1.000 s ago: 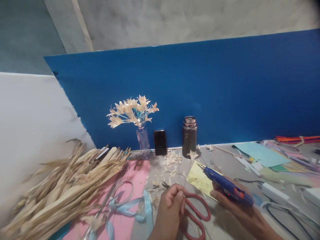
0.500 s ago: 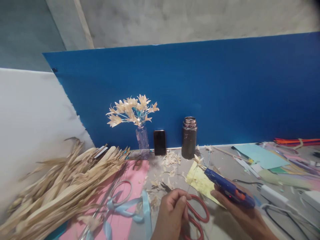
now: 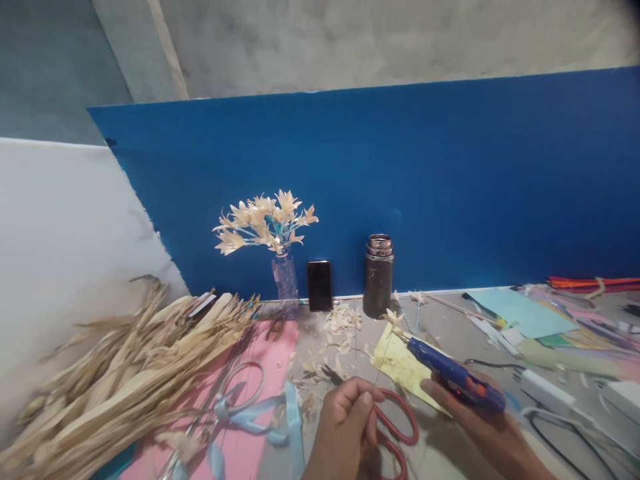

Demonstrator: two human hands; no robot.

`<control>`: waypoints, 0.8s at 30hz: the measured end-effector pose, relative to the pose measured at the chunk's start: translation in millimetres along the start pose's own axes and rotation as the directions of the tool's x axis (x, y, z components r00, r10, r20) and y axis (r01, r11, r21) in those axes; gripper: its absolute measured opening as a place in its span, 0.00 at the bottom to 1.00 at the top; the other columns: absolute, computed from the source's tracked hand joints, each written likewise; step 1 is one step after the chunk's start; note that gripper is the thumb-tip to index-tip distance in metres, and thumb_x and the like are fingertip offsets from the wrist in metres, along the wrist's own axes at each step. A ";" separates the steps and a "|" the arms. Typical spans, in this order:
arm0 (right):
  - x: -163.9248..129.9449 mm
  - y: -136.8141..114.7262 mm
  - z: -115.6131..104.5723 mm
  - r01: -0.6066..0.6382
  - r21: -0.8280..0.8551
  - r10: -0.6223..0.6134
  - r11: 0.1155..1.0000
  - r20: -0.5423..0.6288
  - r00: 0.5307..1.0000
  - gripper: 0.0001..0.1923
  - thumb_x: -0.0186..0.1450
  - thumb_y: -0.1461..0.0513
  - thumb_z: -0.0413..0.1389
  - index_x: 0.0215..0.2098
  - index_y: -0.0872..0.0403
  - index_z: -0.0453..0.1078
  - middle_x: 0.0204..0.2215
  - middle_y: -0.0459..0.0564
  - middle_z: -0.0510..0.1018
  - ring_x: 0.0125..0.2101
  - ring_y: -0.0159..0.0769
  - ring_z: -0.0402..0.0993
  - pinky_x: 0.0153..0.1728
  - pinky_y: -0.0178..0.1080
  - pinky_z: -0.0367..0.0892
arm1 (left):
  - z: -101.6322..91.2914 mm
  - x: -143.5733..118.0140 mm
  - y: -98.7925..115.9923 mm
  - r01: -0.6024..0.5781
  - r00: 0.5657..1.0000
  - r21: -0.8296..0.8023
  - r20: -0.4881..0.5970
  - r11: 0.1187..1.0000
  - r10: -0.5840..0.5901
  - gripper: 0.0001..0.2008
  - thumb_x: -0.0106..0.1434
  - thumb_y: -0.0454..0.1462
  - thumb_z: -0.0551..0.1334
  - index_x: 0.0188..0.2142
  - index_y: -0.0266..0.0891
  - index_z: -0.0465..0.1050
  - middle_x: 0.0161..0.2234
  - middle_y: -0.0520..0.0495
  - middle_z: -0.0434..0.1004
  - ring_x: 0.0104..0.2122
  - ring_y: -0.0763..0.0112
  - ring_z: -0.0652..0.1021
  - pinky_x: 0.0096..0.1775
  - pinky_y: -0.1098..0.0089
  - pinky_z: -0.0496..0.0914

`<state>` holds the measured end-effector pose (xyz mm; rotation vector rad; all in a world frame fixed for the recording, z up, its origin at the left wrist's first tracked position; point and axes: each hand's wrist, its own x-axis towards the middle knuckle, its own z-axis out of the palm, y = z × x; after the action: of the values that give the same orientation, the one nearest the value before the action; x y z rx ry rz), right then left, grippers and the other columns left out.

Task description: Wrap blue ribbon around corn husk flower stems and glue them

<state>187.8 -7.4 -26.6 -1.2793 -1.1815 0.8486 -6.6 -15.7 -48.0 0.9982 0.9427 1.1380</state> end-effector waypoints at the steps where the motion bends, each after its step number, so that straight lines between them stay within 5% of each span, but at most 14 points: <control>1: -0.5 0.2 0.8 -0.015 0.009 0.015 1.000 -0.014 1.000 0.17 0.51 0.48 0.67 0.22 0.52 0.72 0.20 0.45 0.73 0.22 0.37 0.69 0.22 0.37 0.66 | 0.1 -0.3 0.6 0.001 1.000 -0.004 0.004 1.000 -0.001 0.30 0.49 0.61 0.67 0.32 0.36 0.72 0.11 0.59 0.62 0.10 0.82 0.54 0.15 0.78 0.47; 24: -2.4 -3.3 3.4 -0.053 0.049 0.056 0.997 -0.060 0.997 0.15 0.47 0.51 0.69 0.22 0.52 0.74 0.20 0.47 0.77 0.23 0.41 0.75 0.25 0.38 0.70 | 0.7 -0.6 -3.2 0.005 1.000 -0.044 0.013 0.999 -0.005 0.29 0.50 0.61 0.67 0.32 0.37 0.71 0.10 0.60 0.60 0.09 0.82 0.53 0.13 0.78 0.48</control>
<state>183.5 -9.3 -24.2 -1.2945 -1.0764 0.8664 -5.2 -16.7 -50.8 0.9660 0.9055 1.1425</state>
